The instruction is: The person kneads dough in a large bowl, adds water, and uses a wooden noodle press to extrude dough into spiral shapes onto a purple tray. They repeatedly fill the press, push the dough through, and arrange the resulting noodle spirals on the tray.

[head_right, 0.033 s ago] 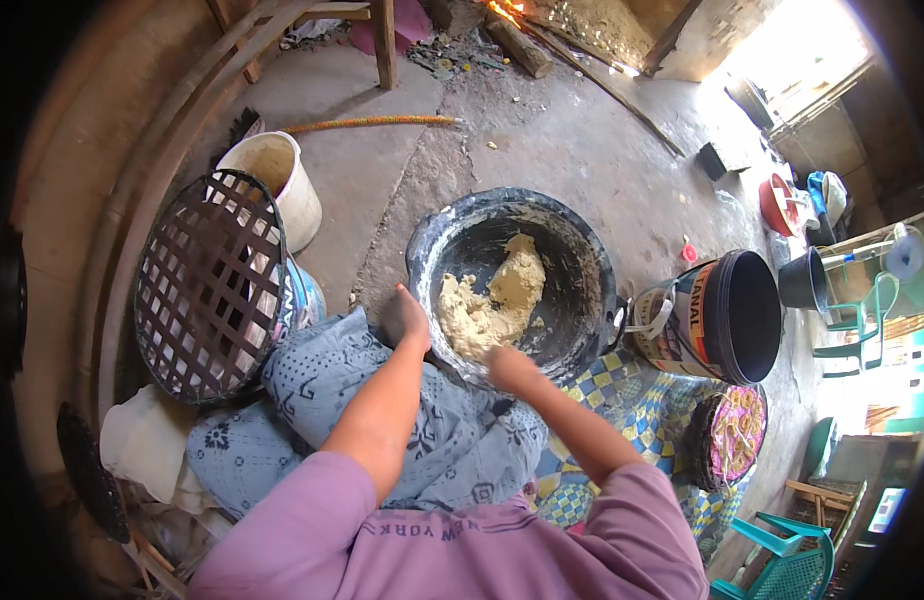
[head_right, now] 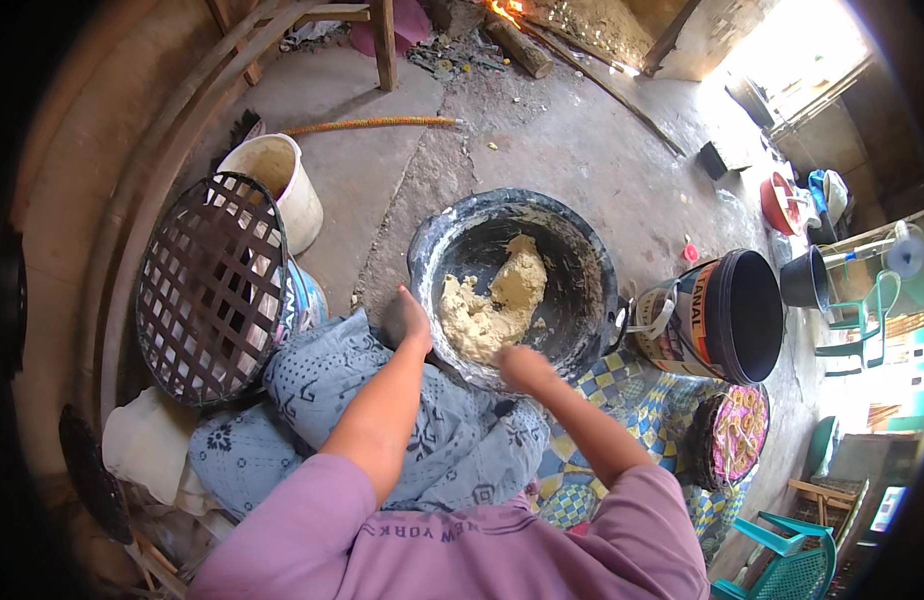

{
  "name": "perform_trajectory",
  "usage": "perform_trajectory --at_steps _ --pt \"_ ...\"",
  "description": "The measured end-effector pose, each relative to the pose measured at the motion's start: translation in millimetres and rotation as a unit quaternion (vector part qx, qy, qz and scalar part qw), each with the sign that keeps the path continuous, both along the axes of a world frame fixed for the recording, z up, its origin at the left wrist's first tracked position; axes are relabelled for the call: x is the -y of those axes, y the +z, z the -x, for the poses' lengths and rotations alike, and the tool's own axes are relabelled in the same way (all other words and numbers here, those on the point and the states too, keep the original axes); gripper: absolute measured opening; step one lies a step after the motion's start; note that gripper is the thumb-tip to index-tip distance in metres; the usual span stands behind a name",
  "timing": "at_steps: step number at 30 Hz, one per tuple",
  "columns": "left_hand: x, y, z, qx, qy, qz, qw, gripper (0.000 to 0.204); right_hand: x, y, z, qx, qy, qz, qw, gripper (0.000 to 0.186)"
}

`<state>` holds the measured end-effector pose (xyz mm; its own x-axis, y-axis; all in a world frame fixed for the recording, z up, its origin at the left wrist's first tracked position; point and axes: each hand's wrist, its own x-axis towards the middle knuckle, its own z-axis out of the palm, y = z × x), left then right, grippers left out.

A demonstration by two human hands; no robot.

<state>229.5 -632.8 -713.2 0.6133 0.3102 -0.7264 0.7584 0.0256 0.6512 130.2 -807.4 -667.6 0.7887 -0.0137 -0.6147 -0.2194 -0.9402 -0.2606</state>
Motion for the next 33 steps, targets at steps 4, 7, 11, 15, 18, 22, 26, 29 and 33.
perform_trajectory --at_steps 4,7,11,15,18,22,26,29,33 --pt "0.5 -17.7 -2.5 0.160 -0.047 -0.087 0.982 0.068 39.4 9.9 -10.5 0.077 -0.036 0.041 0.996 0.021" --pt "2.8 -41.6 -4.8 0.269 -0.036 -0.154 0.950 0.061 27.0 -33.8 -39.7 0.070 -0.031 0.077 0.994 0.022" --pt "0.0 -53.4 -4.3 0.206 -0.124 -0.191 0.952 0.056 -15.6 -85.3 -61.1 0.110 -0.047 0.000 0.993 0.025" --pt "-0.8 -55.5 -3.9 0.233 -0.096 -0.135 0.958 0.054 -26.2 -56.3 -24.9 0.066 -0.039 -0.029 0.997 0.027" --pt "-0.5 -63.3 -5.5 0.228 -0.076 -0.169 0.956 0.056 3.6 -6.1 5.1 0.061 0.015 -0.007 0.998 0.023" --pt "-0.5 -79.0 -9.9 0.173 -0.091 -0.137 0.971 0.063 43.0 6.9 -5.7 0.110 -0.007 0.095 0.989 0.019" --pt "1.6 -86.6 -8.1 0.190 -0.076 -0.140 0.969 0.068 17.2 -43.7 -33.3 0.060 -0.036 0.078 0.995 0.025" --pt "1.7 -87.2 -7.1 0.190 -0.080 -0.136 0.969 0.068 -22.7 -62.4 -36.4 0.066 -0.058 0.007 0.996 0.031" --pt "-1.2 -89.9 -10.1 0.133 -0.100 -0.114 0.979 0.069 -19.2 -28.1 -11.4 0.019 -0.036 -0.027 0.999 0.030"
